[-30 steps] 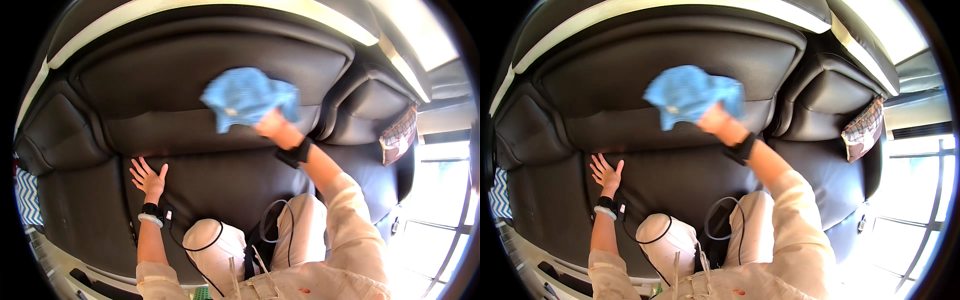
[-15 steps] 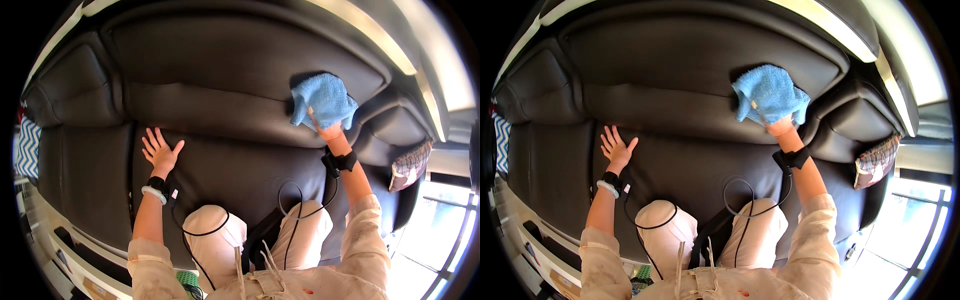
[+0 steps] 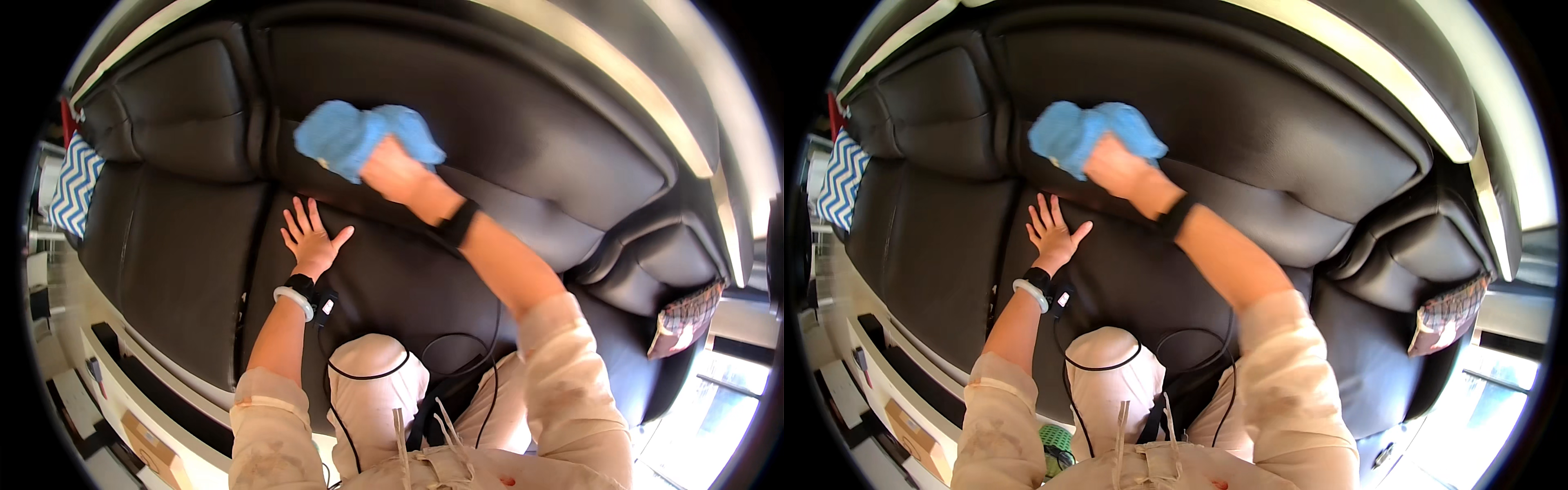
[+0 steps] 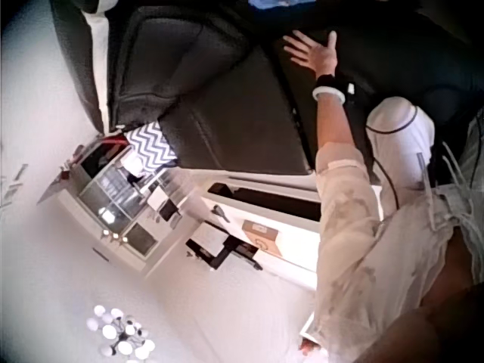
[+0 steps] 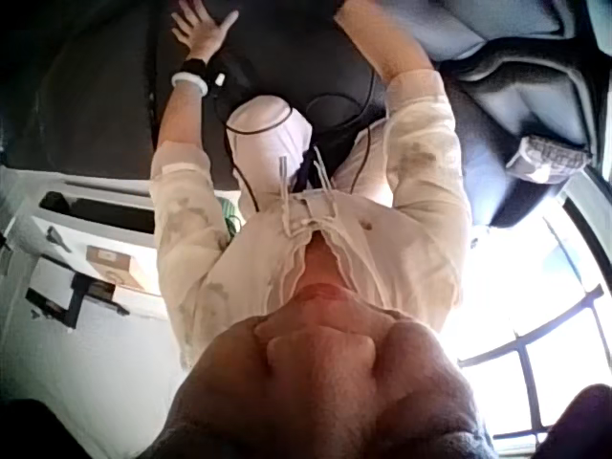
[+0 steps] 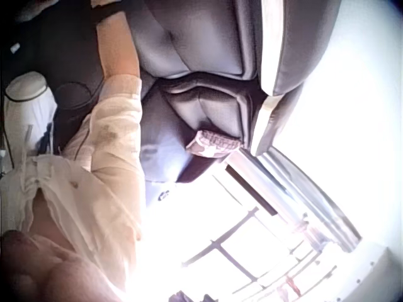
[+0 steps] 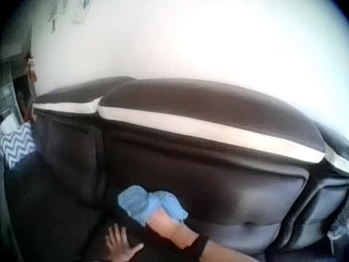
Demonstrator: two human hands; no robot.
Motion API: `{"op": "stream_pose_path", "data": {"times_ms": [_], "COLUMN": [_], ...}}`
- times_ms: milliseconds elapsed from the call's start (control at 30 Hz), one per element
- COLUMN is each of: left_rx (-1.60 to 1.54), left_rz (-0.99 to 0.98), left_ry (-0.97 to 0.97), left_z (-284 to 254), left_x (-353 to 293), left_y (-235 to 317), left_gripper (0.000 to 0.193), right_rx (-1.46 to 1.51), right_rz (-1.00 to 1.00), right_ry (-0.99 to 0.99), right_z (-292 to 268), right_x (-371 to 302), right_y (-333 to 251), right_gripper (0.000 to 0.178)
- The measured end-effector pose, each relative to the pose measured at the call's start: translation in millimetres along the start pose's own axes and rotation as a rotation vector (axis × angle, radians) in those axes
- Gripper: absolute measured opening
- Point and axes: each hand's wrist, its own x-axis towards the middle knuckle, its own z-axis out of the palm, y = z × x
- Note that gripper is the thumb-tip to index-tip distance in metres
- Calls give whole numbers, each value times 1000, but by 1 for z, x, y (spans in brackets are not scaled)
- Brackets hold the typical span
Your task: The person wipes the surface of a dark leather sofa using a blue cloth. They systematically clean the backrest, seat cushions, and armrests, moving from one section to another to cover the entire visible area of the furniture.
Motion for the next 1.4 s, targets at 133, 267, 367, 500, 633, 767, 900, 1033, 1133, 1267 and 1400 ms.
{"op": "stream_pose_path", "data": {"times_ms": [133,267,367,500,633,767,900,1033,1133,1267,1400], "left_rx": [-54,-55,-46,-54,-53,-59,-70,-49,-57,-51,-78], "left_rz": [30,23,8,13,-3,-25,12,4,4,-4,32], "left_ry": [10,64,51,27,-6,-35,60,31,26,10,17], "left_z": [-12,-8,-8,-14,-15,-17,-10,-12,-14,-14,-15], "left_x": [-4,-11,-10,-7,-9,-9,-10,-11,-11,-14,-8], "left_y": [15,4,8,15,12,12,9,14,13,6,19], "left_gripper": [114,112,114,116,116,115,115,115,115,114,113], "right_rx": [323,422,288,122,175,129,230,315,198,-16,-32], "right_rz": [23,116,114,256,223,148,261,172,88,127,-2], "right_ry": [83,159,105,187,-15,218,294,261,218,-123,-122], "right_z": [-15,-58,-43,-12,-2,-8,-34,-15,7,15,31], "right_x": [-104,-95,-51,26,42,-8,-23,14,68,142,133], "right_y": [25,-3,-13,-38,-48,-32,-32,-37,-48,-67,-67], "right_gripper": [38,35,27,26,28,38,38,36,35,31,29]}}
